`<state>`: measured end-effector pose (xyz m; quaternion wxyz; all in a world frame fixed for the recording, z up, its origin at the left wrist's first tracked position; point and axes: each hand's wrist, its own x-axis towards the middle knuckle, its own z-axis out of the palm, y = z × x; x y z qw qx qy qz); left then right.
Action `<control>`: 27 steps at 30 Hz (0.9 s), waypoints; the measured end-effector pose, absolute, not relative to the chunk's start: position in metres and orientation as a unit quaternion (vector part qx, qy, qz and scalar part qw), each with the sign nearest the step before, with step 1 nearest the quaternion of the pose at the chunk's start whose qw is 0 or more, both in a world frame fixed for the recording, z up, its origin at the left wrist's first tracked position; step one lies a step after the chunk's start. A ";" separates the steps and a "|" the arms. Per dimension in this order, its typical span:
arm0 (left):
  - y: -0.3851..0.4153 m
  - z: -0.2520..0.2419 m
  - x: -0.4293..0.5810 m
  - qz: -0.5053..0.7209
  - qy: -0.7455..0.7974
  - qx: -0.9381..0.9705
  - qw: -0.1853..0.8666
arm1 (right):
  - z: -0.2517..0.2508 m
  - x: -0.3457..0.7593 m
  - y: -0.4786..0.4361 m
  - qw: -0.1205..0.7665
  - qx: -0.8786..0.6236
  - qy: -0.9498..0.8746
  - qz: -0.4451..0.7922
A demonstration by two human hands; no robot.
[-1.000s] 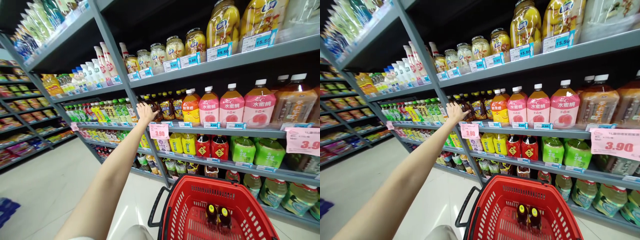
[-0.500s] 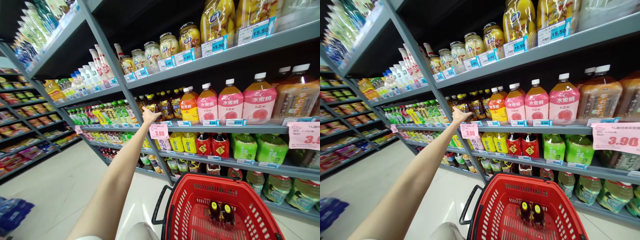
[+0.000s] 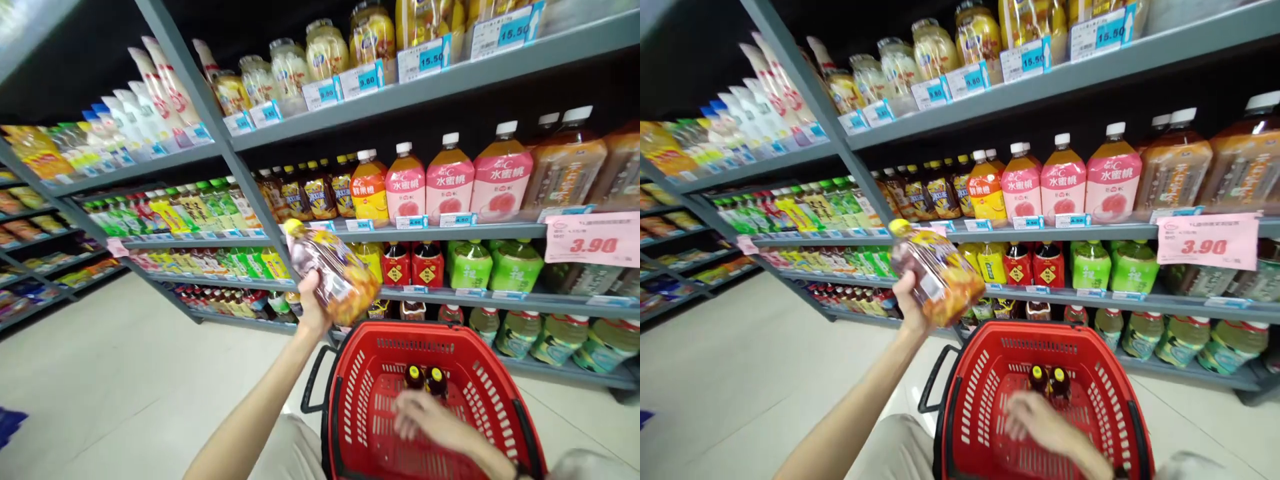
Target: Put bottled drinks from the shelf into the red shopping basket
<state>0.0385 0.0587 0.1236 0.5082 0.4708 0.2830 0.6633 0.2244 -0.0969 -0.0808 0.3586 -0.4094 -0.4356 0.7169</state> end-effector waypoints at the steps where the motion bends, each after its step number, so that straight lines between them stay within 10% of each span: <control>1: 0.039 0.097 0.046 0.627 0.295 0.462 0.554 | -0.080 0.227 -0.097 0.382 -0.403 -0.399 0.730; 10: -0.044 -0.067 0.086 0.381 0.301 0.573 0.660 | -0.074 0.242 -0.103 0.525 -0.419 -0.117 0.732; 27: -0.047 -0.079 0.070 0.280 0.260 0.752 0.537 | -0.118 0.237 -0.105 0.508 -0.440 -0.076 0.737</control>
